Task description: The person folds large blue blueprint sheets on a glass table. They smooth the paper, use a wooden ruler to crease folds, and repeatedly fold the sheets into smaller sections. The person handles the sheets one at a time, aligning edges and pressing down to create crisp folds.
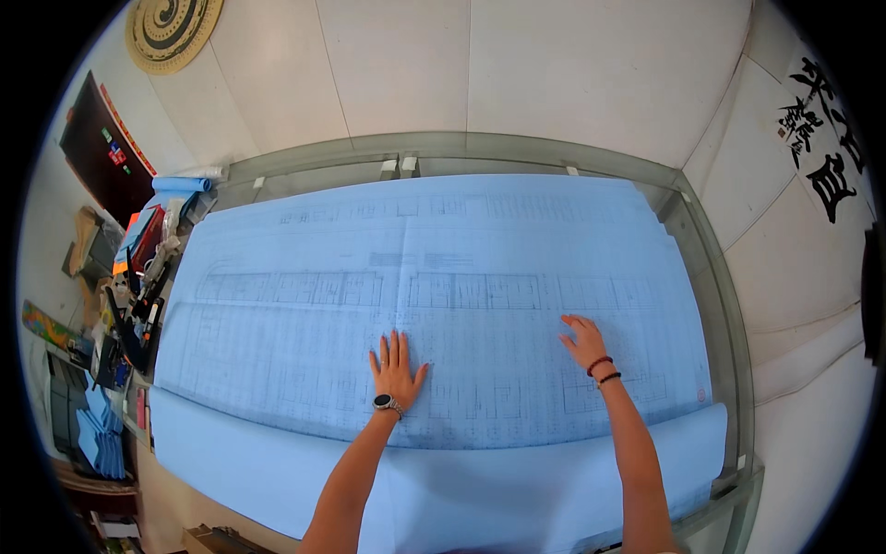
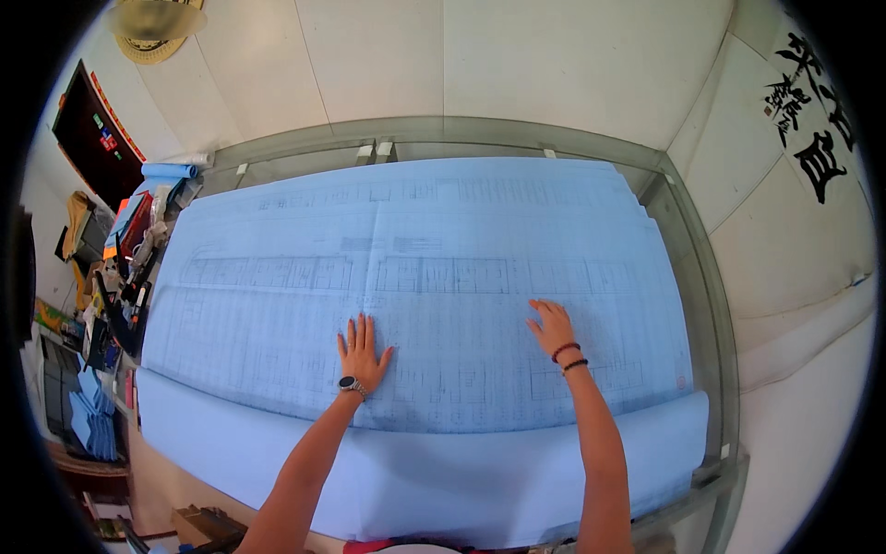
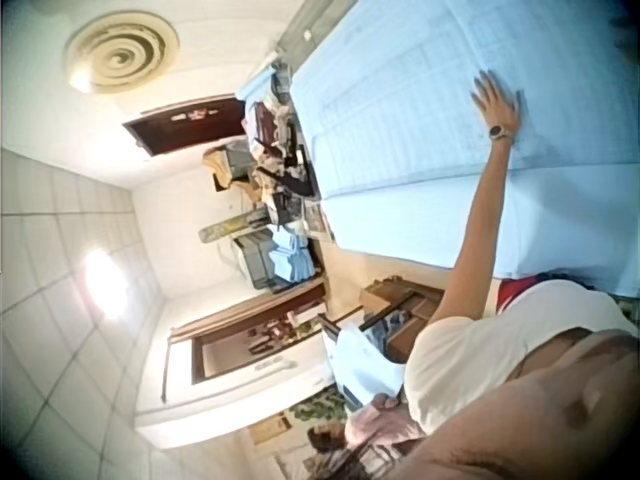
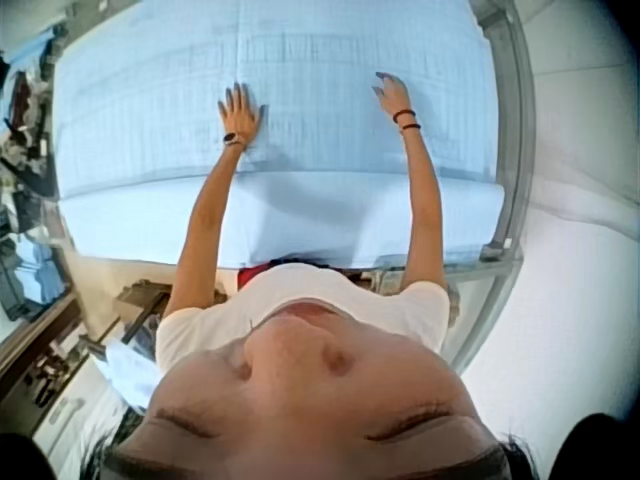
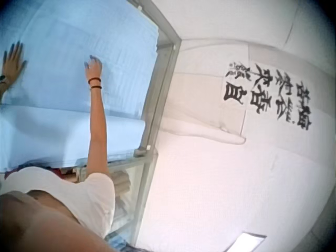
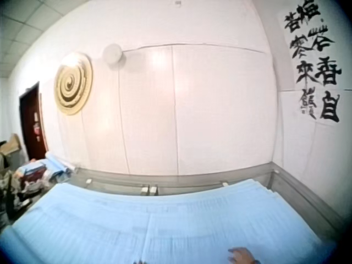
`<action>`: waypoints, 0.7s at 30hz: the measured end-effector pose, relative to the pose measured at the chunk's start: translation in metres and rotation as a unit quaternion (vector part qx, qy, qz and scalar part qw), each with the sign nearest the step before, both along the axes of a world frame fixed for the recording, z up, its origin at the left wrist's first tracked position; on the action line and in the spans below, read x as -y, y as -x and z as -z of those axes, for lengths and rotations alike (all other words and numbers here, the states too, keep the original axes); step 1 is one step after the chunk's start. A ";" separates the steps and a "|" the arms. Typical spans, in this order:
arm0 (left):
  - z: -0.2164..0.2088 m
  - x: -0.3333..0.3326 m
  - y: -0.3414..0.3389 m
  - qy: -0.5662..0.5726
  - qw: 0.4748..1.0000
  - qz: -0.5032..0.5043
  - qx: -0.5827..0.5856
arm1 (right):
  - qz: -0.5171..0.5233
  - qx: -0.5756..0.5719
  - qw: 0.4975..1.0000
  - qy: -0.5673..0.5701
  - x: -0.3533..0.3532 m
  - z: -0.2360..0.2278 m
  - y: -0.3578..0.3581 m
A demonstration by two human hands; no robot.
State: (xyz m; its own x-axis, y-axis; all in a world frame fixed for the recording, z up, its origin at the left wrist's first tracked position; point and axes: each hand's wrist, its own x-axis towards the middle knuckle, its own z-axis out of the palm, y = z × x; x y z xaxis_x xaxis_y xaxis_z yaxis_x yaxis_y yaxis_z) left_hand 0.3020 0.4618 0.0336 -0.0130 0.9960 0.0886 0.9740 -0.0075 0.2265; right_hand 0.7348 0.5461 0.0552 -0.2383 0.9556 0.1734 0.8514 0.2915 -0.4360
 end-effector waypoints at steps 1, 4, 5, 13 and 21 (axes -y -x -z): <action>-0.001 0.000 0.000 -0.002 1.000 0.000 -0.004 | -0.014 0.003 1.000 0.004 -0.020 0.008 0.000; -0.003 -0.001 0.000 0.002 1.000 0.001 -0.005 | 0.014 0.033 0.999 -0.001 -0.081 0.023 0.002; -0.003 -0.001 0.000 0.007 1.000 -0.002 -0.003 | 0.028 0.052 0.998 0.006 -0.101 0.026 0.004; -0.008 -0.005 -0.004 0.021 1.000 0.004 0.009 | 0.136 0.069 0.986 0.067 -0.247 0.024 0.002; -0.016 -0.005 -0.003 0.033 0.999 -0.009 -0.007 | 0.191 0.123 0.968 0.103 -0.260 0.029 0.015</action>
State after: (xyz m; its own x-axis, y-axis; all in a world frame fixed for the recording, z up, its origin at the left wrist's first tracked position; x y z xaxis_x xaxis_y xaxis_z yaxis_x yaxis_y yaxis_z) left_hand 0.3054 0.4671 0.0494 -0.0310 0.9993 0.0220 0.9769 0.0257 0.2123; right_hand 0.7197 0.8064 0.0258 0.1303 0.9903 -0.0482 0.9654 -0.1378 -0.2211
